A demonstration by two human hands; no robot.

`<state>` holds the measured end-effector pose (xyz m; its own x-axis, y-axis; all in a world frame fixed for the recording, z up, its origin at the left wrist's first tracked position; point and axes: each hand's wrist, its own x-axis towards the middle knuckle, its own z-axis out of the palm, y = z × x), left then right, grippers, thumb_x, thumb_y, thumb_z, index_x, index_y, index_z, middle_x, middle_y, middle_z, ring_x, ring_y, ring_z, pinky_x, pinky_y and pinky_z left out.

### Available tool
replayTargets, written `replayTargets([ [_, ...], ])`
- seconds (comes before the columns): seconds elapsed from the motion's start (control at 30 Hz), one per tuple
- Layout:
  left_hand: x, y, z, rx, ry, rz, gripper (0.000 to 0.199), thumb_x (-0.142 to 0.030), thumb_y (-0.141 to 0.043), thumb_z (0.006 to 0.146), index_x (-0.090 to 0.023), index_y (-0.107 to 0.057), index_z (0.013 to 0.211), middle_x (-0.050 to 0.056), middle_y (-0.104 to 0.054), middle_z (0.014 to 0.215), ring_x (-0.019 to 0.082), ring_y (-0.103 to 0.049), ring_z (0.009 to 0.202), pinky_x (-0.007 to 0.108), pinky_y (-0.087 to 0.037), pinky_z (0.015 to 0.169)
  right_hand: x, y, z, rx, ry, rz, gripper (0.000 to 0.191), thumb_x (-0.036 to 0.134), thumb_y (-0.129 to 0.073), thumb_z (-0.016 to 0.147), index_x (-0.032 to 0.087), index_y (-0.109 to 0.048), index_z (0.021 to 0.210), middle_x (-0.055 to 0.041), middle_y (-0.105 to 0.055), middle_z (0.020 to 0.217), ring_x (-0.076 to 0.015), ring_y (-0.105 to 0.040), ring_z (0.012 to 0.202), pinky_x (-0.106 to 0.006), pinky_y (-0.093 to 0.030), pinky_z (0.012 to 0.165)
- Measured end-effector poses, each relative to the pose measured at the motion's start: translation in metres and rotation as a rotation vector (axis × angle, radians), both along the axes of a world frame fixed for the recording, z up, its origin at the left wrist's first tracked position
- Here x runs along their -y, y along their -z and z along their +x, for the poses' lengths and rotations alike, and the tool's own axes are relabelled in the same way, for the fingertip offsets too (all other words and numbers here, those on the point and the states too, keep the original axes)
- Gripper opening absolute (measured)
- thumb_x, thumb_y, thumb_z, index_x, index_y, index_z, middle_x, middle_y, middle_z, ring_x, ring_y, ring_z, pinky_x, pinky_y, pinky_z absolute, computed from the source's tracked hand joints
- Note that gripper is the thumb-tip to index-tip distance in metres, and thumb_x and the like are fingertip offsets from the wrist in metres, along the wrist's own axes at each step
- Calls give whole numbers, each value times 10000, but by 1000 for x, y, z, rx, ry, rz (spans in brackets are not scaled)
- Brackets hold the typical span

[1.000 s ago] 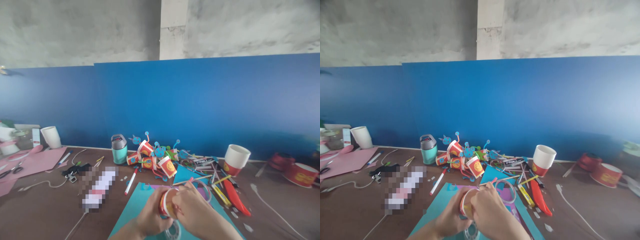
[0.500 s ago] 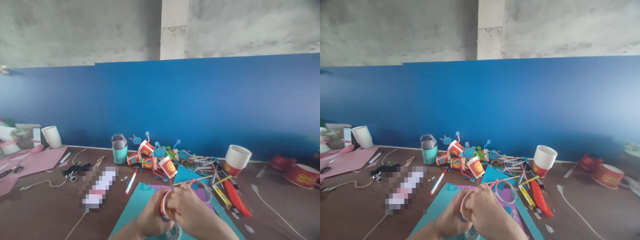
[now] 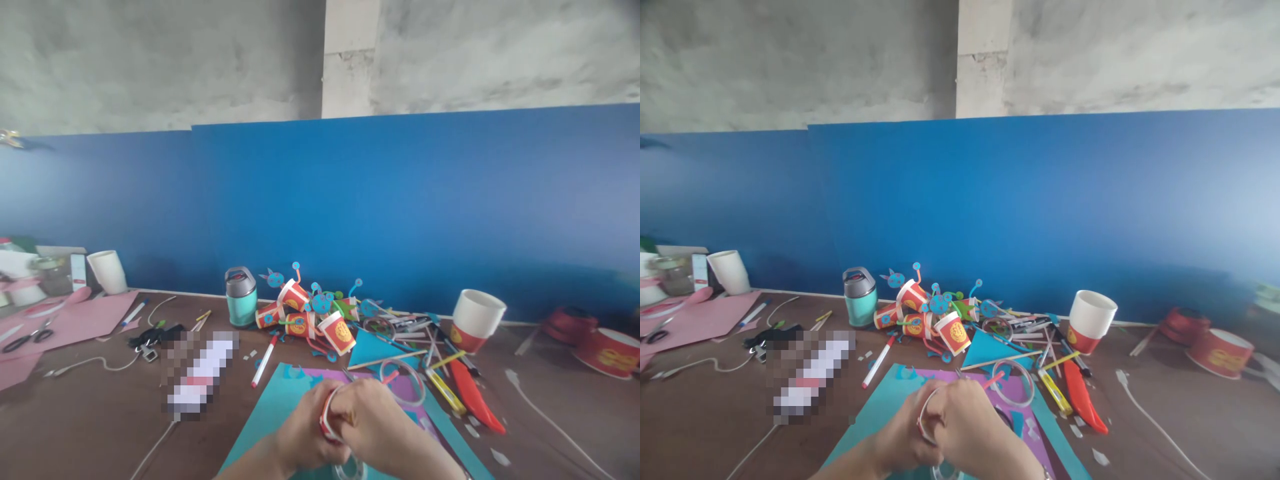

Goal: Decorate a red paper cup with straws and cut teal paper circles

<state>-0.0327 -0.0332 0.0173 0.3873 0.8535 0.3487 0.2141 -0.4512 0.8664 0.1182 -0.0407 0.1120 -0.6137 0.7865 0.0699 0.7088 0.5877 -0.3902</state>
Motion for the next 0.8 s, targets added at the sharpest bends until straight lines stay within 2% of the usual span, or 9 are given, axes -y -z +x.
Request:
replayTargets([
  [0.2,-2,4,-1,-27,-6,8,568,-137,-713,486,-222,-569,1028,34,-644,1000,266,-609,932,346,-487,845,1,1,-2,-111,22,-49,170,85,-474,551,184,-584,467,39,-523,457,-93,-296,473,-250,-198,497],
  [0.37,-4,10,-1,-33,-28,32,592,-149,-730,505,-220,-573,1071,50,-656,1043,263,-618,938,346,-487,850,0,4,-7,-118,85,-112,204,105,-496,589,187,-658,495,32,-538,466,-95,-343,489,-236,-215,495],
  [0.5,-4,8,-2,-49,-39,29,614,-166,-753,517,-215,-574,1102,57,-658,1079,269,-618,972,371,-485,896,-2,8,-11,-68,87,-110,226,111,-510,626,188,-708,550,10,-633,540,-101,-449,515,-229,-248,505],
  [0.63,-3,3,0,-20,-45,12,642,-173,-750,541,-228,-562,1152,52,-660,1117,282,-613,1023,383,-483,923,0,1,-10,-7,78,-91,262,107,-494,689,201,-737,655,-18,-726,702,-132,-598,626,-226,-306,549],
  [0.8,-1,0,3,-11,-70,63,692,-103,-738,522,-218,-550,1179,63,-658,1107,280,-616,1004,386,-489,909,5,-7,-1,58,79,-20,232,108,-504,717,195,-718,696,-39,-738,763,-164,-643,681,-250,-330,579],
])
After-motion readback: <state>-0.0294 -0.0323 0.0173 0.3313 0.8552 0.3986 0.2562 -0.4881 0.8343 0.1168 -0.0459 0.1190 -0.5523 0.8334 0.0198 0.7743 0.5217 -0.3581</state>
